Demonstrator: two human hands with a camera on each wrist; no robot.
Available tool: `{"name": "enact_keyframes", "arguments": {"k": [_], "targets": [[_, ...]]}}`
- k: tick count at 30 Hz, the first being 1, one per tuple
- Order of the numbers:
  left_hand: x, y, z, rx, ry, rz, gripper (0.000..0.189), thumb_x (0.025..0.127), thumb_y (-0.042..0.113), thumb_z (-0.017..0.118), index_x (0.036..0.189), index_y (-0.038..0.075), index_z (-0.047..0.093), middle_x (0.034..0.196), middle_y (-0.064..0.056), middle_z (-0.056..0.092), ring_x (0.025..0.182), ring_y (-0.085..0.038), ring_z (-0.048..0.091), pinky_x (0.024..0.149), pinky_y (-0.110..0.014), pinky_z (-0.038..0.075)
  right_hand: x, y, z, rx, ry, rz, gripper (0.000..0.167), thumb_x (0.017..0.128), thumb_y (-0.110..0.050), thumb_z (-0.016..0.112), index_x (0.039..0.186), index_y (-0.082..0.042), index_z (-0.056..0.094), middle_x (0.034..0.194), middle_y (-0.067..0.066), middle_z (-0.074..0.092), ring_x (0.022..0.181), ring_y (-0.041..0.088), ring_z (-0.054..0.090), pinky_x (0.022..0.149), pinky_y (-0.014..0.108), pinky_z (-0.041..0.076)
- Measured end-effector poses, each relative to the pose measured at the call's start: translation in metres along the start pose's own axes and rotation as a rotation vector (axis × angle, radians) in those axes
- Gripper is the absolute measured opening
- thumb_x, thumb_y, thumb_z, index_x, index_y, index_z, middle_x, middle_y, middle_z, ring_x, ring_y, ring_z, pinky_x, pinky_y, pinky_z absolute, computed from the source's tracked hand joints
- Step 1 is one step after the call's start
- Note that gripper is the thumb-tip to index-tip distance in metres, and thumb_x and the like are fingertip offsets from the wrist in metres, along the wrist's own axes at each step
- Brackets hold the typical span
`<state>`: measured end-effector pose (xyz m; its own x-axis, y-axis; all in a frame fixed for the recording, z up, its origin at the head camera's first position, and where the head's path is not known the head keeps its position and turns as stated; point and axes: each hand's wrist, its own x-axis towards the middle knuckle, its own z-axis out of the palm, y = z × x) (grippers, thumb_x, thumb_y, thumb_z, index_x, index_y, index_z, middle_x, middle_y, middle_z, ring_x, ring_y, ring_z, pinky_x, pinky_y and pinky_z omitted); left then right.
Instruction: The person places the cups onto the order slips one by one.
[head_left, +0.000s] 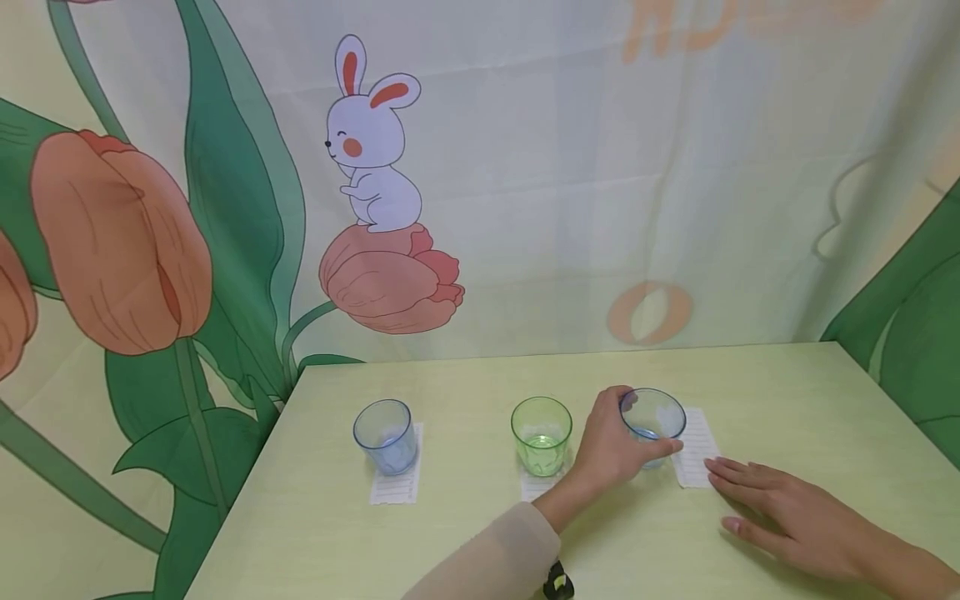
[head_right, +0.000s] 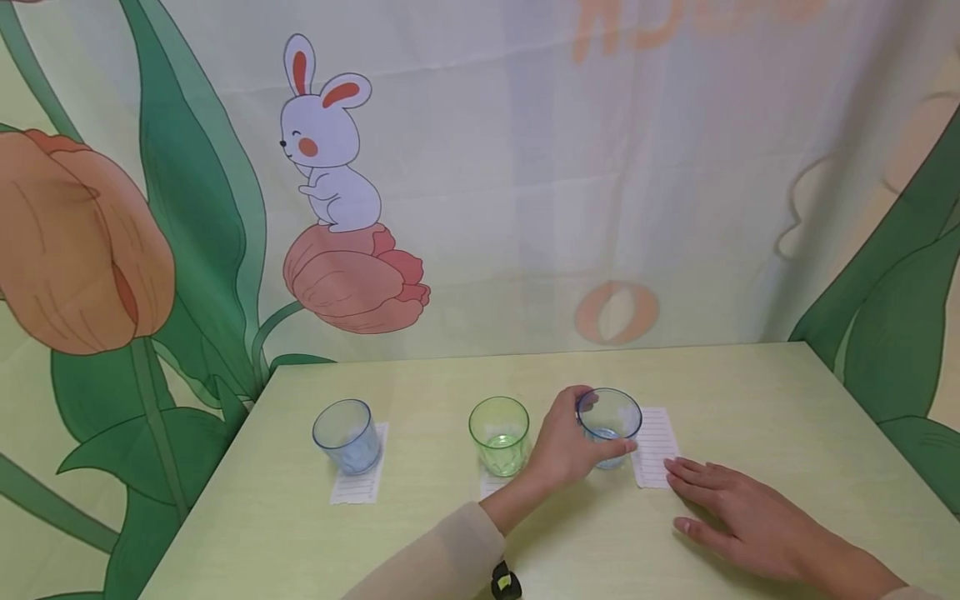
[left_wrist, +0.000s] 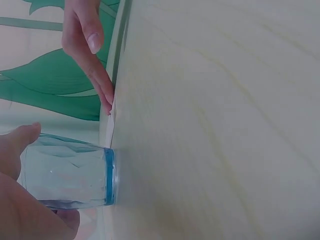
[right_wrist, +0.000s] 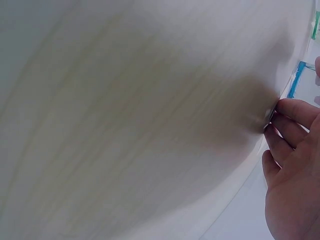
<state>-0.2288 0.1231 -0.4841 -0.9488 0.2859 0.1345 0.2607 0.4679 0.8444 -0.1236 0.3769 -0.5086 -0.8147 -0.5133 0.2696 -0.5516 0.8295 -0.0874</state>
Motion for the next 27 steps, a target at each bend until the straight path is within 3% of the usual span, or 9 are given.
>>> {"name": "enact_keyframes", "arguments": {"k": [6, 14, 20, 27], "targets": [[0.004, 0.004, -0.004, 0.005, 0.0, 0.007, 0.088, 0.077, 0.048, 0.095, 0.145, 0.013, 0.053, 0.134, 0.005, 0.059, 0.123, -0.011, 0.058, 0.105, -0.025, 0.049, 0.0, 0.0, 0.0, -0.003, -0.002, 0.0, 0.057, 0.097, -0.049, 0.075, 0.14, -0.011, 0.071, 0.152, 0.003, 0.061, 0.133, 0.034, 0.06, 0.114, 0.001, 0.002], [0.018, 0.017, -0.009, 0.061, -0.018, 0.065, 0.089, 0.077, 0.052, 0.094, 0.146, 0.014, 0.054, 0.137, 0.004, 0.058, 0.12, -0.009, 0.057, 0.102, -0.025, 0.05, -0.001, -0.001, -0.001, 0.007, 0.003, 0.003, 0.058, 0.096, -0.049, 0.076, 0.139, -0.01, 0.071, 0.152, 0.003, 0.06, 0.133, 0.034, 0.06, 0.113, 0.0, 0.003], [0.026, 0.025, -0.004, 0.077, -0.037, 0.083, 0.089, 0.076, 0.055, 0.094, 0.147, 0.016, 0.056, 0.136, 0.005, 0.057, 0.116, -0.007, 0.056, 0.099, -0.024, 0.051, -0.002, 0.0, 0.001, 0.01, 0.001, 0.016, 0.06, 0.095, -0.051, 0.077, 0.14, -0.012, 0.071, 0.153, 0.001, 0.06, 0.133, 0.033, 0.06, 0.112, 0.0, 0.003], [0.034, 0.026, 0.007, 0.025, -0.05, 0.112, 0.086, 0.076, 0.053, 0.095, 0.145, 0.016, 0.059, 0.131, 0.009, 0.06, 0.115, -0.003, 0.056, 0.099, -0.021, 0.05, -0.002, -0.001, 0.001, 0.006, 0.002, 0.007, 0.061, 0.095, -0.052, 0.076, 0.139, -0.011, 0.071, 0.152, 0.002, 0.061, 0.133, 0.033, 0.061, 0.112, 0.0, 0.004]]}}
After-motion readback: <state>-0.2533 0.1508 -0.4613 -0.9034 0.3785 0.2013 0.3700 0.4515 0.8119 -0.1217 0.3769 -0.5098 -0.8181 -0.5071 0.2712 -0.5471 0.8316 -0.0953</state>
